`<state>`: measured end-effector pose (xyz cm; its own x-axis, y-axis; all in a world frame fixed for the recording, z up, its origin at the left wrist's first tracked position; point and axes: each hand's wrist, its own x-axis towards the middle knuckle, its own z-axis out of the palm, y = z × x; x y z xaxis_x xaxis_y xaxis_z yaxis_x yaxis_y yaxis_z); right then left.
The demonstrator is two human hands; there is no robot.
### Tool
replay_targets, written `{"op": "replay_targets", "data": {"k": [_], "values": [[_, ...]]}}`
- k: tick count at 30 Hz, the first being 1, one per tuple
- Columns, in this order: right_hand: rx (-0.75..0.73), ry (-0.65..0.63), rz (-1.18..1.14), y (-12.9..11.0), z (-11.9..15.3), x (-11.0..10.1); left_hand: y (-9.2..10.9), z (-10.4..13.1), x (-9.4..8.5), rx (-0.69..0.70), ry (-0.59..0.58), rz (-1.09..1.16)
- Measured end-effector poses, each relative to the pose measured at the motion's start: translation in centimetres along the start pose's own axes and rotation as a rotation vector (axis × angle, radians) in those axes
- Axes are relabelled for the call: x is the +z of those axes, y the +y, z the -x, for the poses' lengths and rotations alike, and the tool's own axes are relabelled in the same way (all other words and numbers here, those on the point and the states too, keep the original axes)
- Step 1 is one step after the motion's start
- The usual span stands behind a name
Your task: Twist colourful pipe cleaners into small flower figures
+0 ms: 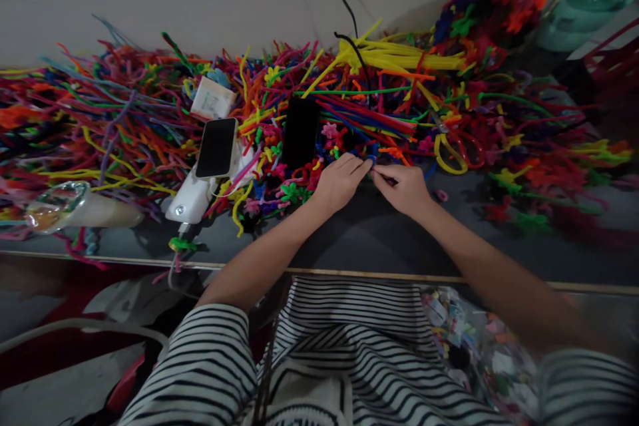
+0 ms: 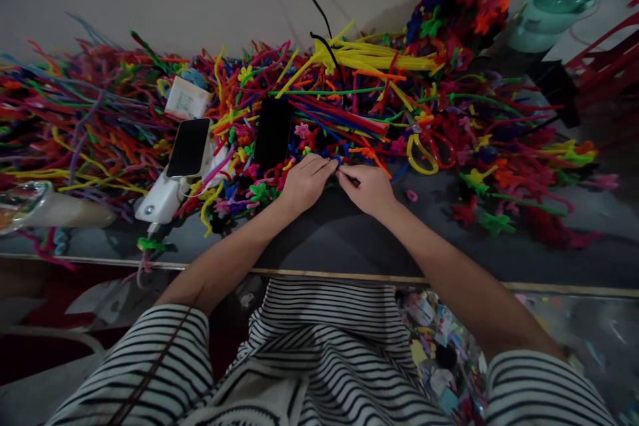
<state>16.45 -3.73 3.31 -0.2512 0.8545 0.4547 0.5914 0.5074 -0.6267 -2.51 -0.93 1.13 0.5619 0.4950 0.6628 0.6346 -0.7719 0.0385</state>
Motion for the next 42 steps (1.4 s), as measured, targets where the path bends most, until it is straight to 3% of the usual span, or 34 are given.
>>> {"op": "replay_targets", "data": {"k": [5, 8, 14, 18, 22, 26, 29, 42], "values": [[0.268, 0.013, -0.325, 0.0, -0.4, 0.2, 0.6, -0.1, -0.2, 0.003, -0.114, -0.083], [0.338, 0.017, -0.399, 0.5, -0.6, 0.3, 0.8, -0.1, 0.0, -0.001, -0.129, -0.115], [0.346, 0.037, -0.377, 1.4, -0.7, 0.4, 1.1, 0.0, 0.5, -0.075, -0.043, 0.006], [0.402, 0.024, -0.483, 1.7, -1.0, 0.3, 0.9, -0.3, 0.1, -0.119, 0.124, 0.223], [0.474, -0.121, -0.706, 1.8, -1.4, -0.3, 0.0, -0.5, -0.4, -0.168, 0.176, 0.304], [0.480, -0.331, -0.825, 1.9, -1.5, -0.7, -1.0, -0.4, 0.1, -0.041, 0.116, 0.285], [0.471, -0.443, -0.843, 2.1, -1.4, -0.7, -1.3, -0.2, 0.5, 0.067, 0.154, 0.322], [0.456, -0.562, -0.930, 2.1, -1.3, -1.3, -1.5, -0.4, -2.1, 0.344, 0.202, 0.168]]}}
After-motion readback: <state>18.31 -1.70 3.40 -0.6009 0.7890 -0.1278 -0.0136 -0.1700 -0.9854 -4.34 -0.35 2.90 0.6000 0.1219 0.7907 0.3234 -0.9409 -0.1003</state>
